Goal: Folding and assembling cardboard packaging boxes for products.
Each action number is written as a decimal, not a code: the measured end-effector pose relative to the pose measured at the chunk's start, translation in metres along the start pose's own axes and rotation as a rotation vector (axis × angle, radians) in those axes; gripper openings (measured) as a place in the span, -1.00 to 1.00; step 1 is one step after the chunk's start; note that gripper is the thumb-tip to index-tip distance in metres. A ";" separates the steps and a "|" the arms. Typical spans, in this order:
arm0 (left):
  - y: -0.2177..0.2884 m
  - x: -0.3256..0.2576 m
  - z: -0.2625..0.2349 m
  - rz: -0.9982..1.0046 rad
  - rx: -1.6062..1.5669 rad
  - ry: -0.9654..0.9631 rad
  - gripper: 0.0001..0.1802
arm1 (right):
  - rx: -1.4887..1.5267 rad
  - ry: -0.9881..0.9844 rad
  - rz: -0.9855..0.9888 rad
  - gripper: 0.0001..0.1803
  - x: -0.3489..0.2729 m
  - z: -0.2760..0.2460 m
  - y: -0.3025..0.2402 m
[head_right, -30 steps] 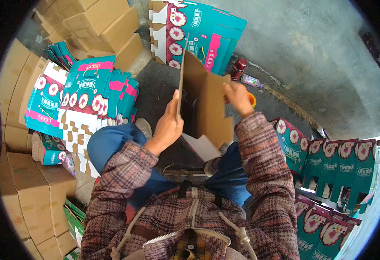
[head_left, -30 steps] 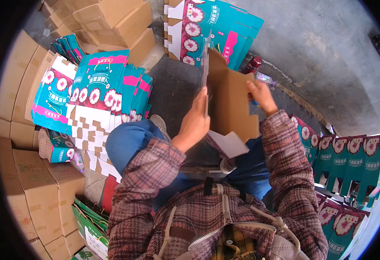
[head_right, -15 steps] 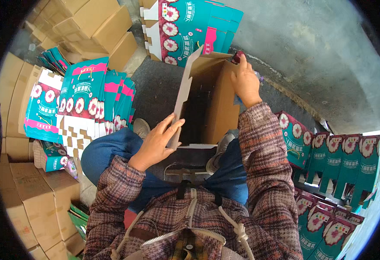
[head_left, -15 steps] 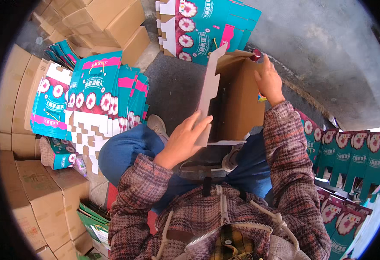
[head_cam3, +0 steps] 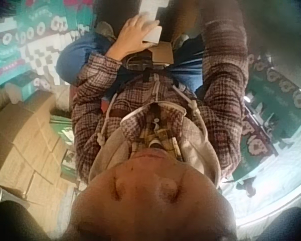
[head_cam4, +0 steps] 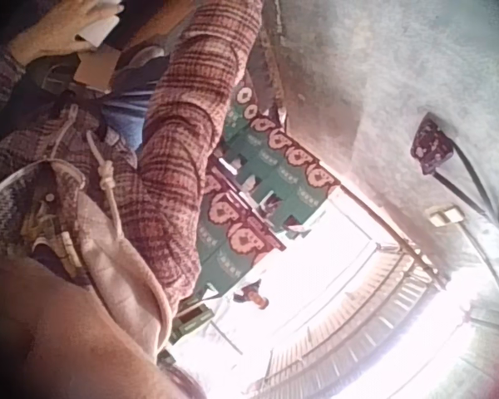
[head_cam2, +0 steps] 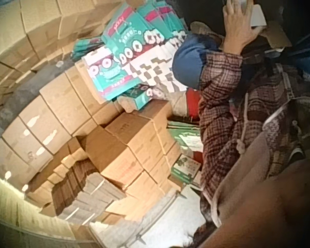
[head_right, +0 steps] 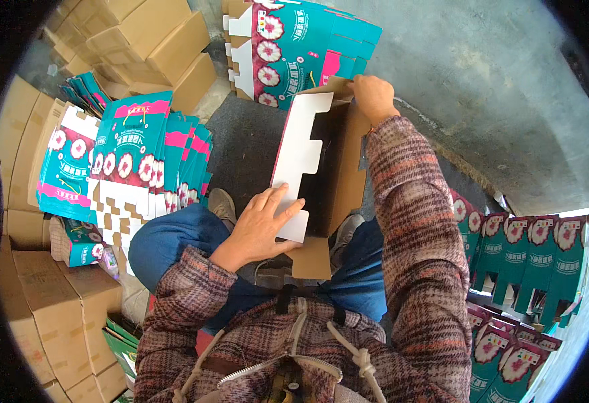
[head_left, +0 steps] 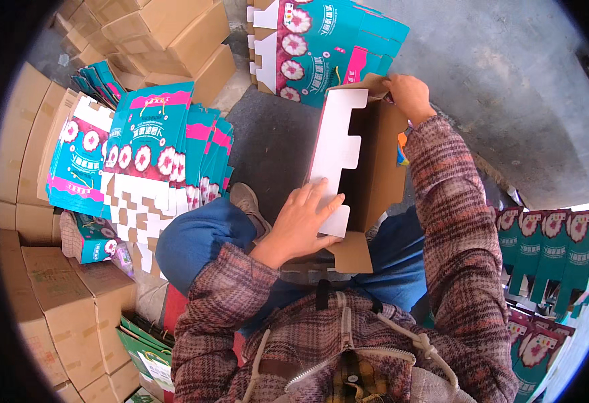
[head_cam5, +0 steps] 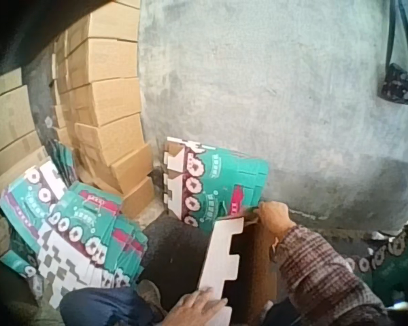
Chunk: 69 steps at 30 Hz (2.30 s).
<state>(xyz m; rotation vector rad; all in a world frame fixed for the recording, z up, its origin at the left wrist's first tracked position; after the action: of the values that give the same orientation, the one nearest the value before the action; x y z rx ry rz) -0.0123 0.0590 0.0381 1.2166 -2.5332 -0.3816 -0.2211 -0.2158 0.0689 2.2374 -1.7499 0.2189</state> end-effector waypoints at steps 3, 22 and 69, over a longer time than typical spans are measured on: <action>-0.005 0.000 0.007 -0.025 0.017 -0.004 -0.21 | -0.109 0.057 -0.227 -0.69 -0.015 0.001 -0.030; 0.021 -0.010 0.029 -0.107 -0.305 0.360 -0.47 | -0.028 -0.248 -0.301 -0.61 -0.063 0.013 -0.043; -0.029 -0.027 0.041 -0.295 0.196 0.226 -0.41 | 0.345 -0.135 -0.649 -0.39 -0.168 0.010 -0.092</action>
<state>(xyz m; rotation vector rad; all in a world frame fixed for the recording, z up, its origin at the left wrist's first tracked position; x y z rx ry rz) 0.0082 0.0676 -0.0147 1.6142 -2.2442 -0.0537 -0.1748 -0.0435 -0.0022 2.9916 -1.0006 0.2397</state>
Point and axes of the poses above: each hand's wrist, its own x-axis towards the middle knuckle, its own z-axis out of the palm, y = z × x, the point moved 6 cm from there along x, towards the middle knuckle, and after that the axes turned 2 degrees about z, right-handed, at the moved point
